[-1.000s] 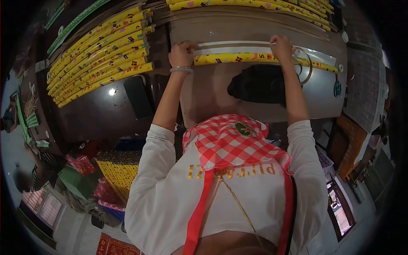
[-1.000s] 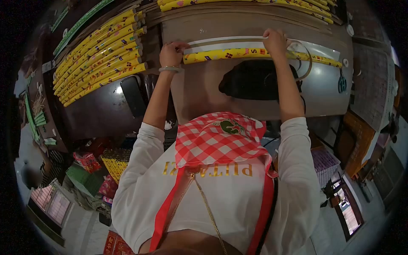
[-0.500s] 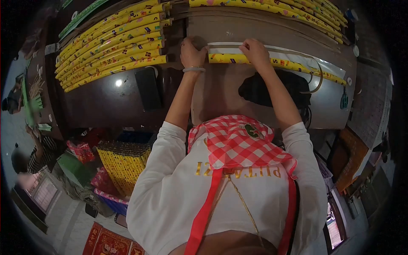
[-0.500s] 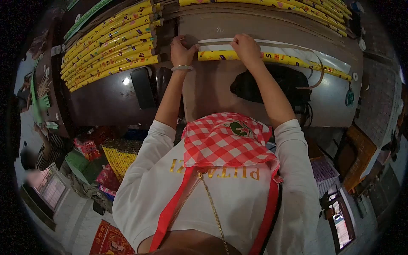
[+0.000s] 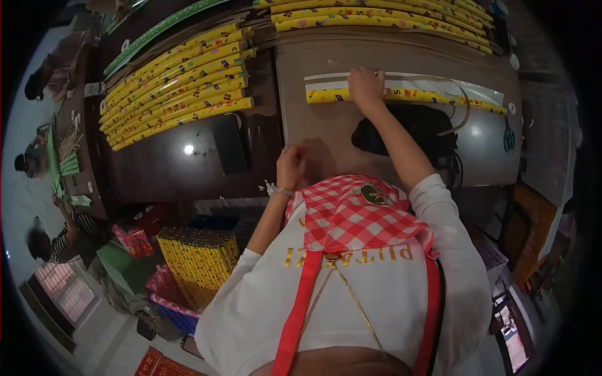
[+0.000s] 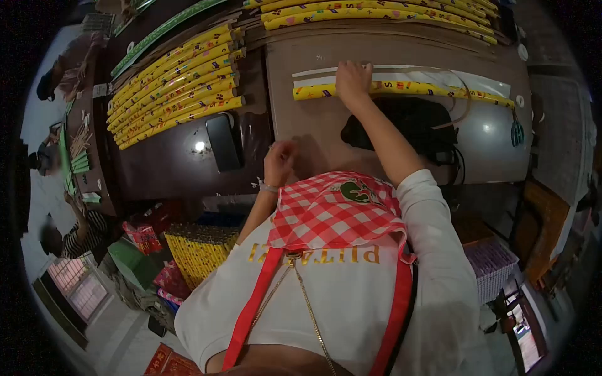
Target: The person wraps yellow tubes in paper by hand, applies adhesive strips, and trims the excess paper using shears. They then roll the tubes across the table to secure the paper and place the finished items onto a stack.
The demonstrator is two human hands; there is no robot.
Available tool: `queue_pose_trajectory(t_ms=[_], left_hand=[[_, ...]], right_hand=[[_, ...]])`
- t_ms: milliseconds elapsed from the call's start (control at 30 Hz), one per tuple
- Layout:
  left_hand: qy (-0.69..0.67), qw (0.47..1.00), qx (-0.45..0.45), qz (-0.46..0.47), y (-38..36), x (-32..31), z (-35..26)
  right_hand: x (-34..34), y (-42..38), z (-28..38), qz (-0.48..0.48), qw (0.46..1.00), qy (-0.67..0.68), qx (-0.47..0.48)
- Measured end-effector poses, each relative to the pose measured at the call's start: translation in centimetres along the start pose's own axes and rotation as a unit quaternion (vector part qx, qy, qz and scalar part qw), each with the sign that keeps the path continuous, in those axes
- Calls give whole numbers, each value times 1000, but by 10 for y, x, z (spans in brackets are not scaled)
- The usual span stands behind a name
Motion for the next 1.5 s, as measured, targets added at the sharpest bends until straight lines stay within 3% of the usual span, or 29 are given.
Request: queue_pose_trajectory(t_ms=[67,200,267,333,400,567,633,667,733,867,933,1033,1100,1133,1233,1300,1400,1500], left_hand=[[-14,998,-11,55,-11,-14,-12],[2,996,-29,90,-14,-23,-37],[21,994,-70,81,-13,-28,-49],[44,991,-107,74,-14,-31,-64],[10,987,-97,128,-17,-45,-77],[73,970,-163,165,-26,-79,-111],[53,964,-195,170,-24,-92,-132],[49,965,-194,171,-18,-97,-145],[23,946,-311,91,-2,-91,-192],[83,956,-282,-16,62,-103,-224],[98,979,-178,-25,106,-112,-224],[176,975,-120,-70,163,-128,-213],[353,932,-13,80,190,-157,-195],[392,910,36,126,202,-165,-184],[401,905,73,125,217,-174,-167],[414,901,79,100,223,-176,-153],[372,911,108,143,208,-183,-141],[350,933,75,29,214,-173,-141]], right_hand=[[26,-14,10,-111,993,22,34],[84,-69,18,-214,954,203,60],[102,-91,15,-182,963,191,54],[118,-116,10,-201,932,289,88],[134,-148,-5,-203,930,301,64],[131,-226,-52,-187,903,387,-24],[109,-254,-85,-126,879,430,-163],[105,-264,-94,-125,880,427,-165],[93,-279,-119,-118,854,459,-215],[106,-259,-153,-122,861,469,-158],[120,-235,-170,-128,883,437,-113],[143,-196,-198,-127,893,429,-37],[126,-166,-230,-109,887,448,-8],[132,-153,-240,-128,916,381,23],[131,-107,-260,-159,938,293,93],[113,-84,-263,-108,953,263,107],[93,-69,-260,-67,949,274,140],[87,-54,-270,-56,946,279,156]])
Point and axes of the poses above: each hand's wrist, its own y-axis towards the middle knuckle, its own x-axis out of the back of the hand, z = x × y, the point moved 9 cm from there along y, towards the middle knuckle, and after that the axes turned 8 degrees about y, right-handed, at the moved point
